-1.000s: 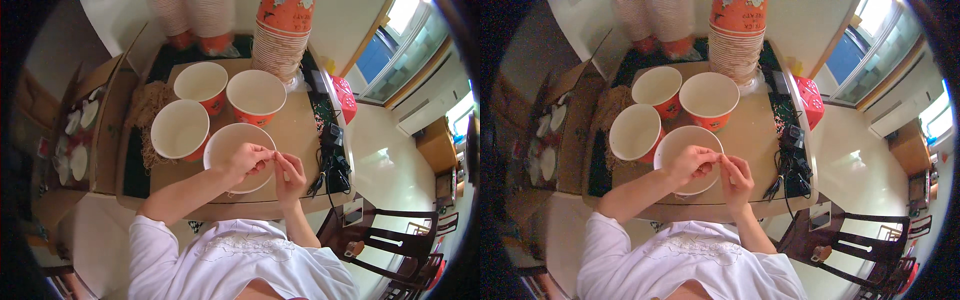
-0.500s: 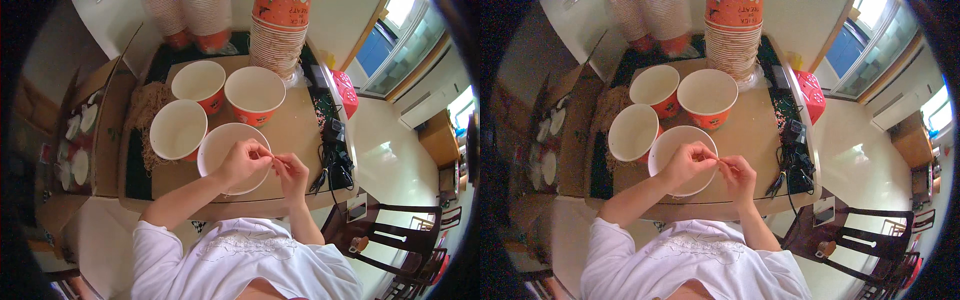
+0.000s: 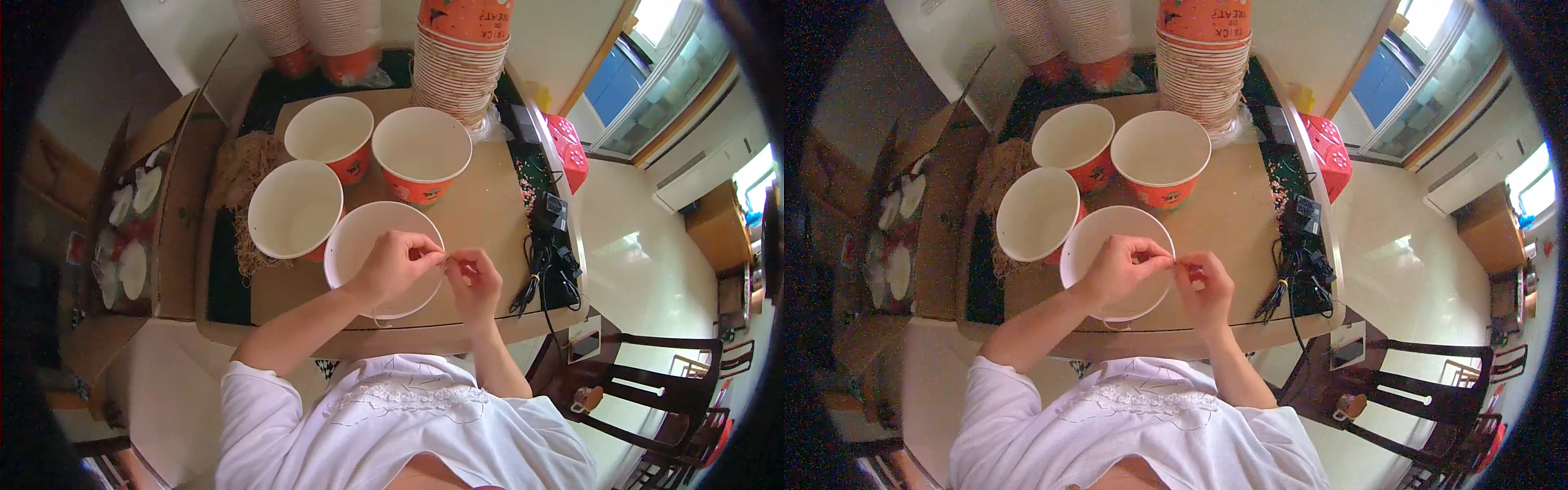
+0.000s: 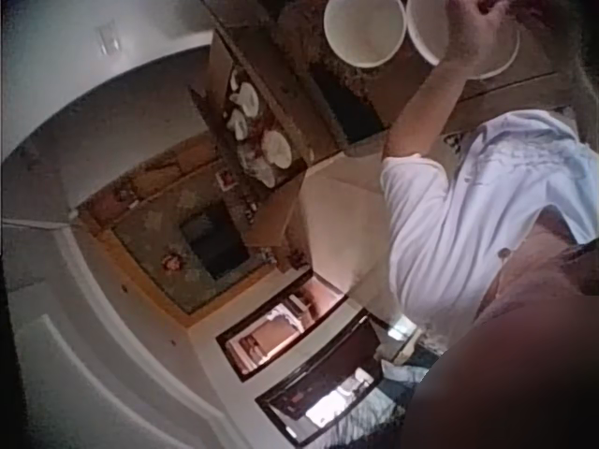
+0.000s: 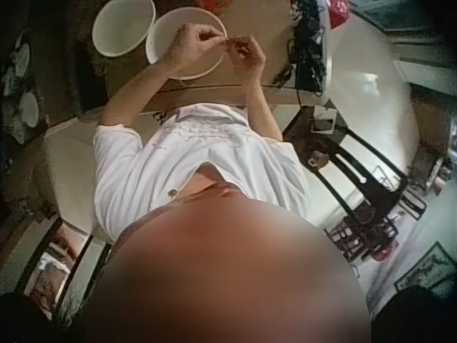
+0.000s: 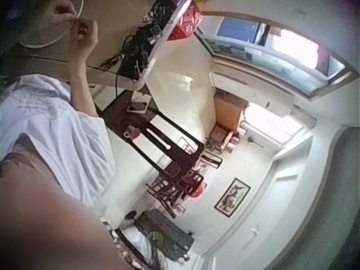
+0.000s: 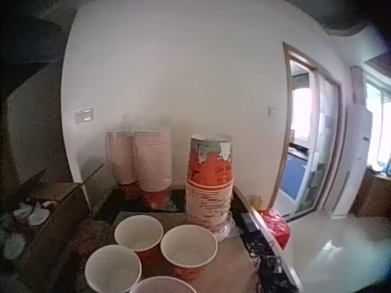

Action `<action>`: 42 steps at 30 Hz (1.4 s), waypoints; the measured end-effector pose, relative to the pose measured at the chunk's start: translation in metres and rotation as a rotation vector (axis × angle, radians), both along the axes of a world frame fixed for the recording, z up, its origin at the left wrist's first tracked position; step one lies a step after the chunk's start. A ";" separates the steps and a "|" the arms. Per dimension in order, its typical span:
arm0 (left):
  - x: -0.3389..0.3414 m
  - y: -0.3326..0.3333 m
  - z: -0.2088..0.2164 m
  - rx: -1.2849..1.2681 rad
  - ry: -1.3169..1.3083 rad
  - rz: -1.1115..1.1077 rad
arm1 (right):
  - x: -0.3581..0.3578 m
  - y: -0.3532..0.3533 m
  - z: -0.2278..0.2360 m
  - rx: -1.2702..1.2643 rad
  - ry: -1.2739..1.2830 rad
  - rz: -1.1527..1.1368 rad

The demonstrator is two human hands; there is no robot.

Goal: Manually attaching string handles to paper bowls by threading them through pre-punched holes.

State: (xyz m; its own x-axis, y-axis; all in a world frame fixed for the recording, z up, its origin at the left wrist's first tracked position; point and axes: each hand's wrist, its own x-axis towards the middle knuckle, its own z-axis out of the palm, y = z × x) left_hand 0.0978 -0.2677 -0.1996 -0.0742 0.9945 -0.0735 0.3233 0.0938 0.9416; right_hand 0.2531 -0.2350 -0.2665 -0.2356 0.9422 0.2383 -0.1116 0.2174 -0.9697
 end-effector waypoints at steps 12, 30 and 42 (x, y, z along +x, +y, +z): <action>-0.007 0.001 -0.018 0.049 -0.047 -0.028 | 0.000 -0.001 0.013 0.219 -0.174 -0.032; -0.021 -0.015 -0.012 0.004 0.014 0.026 | -0.008 -0.004 0.044 0.263 -0.509 0.085; -0.021 -0.015 -0.011 0.005 -0.021 0.012 | -0.008 -0.005 0.046 0.354 -0.506 0.080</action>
State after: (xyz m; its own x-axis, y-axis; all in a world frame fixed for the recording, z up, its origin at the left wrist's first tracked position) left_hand 0.0766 -0.2831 -0.2106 -0.0843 0.9940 -0.0700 0.3025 0.0925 0.9486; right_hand 0.2454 -0.2396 -0.2203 -0.4675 0.8012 0.3734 0.3137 0.5453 -0.7773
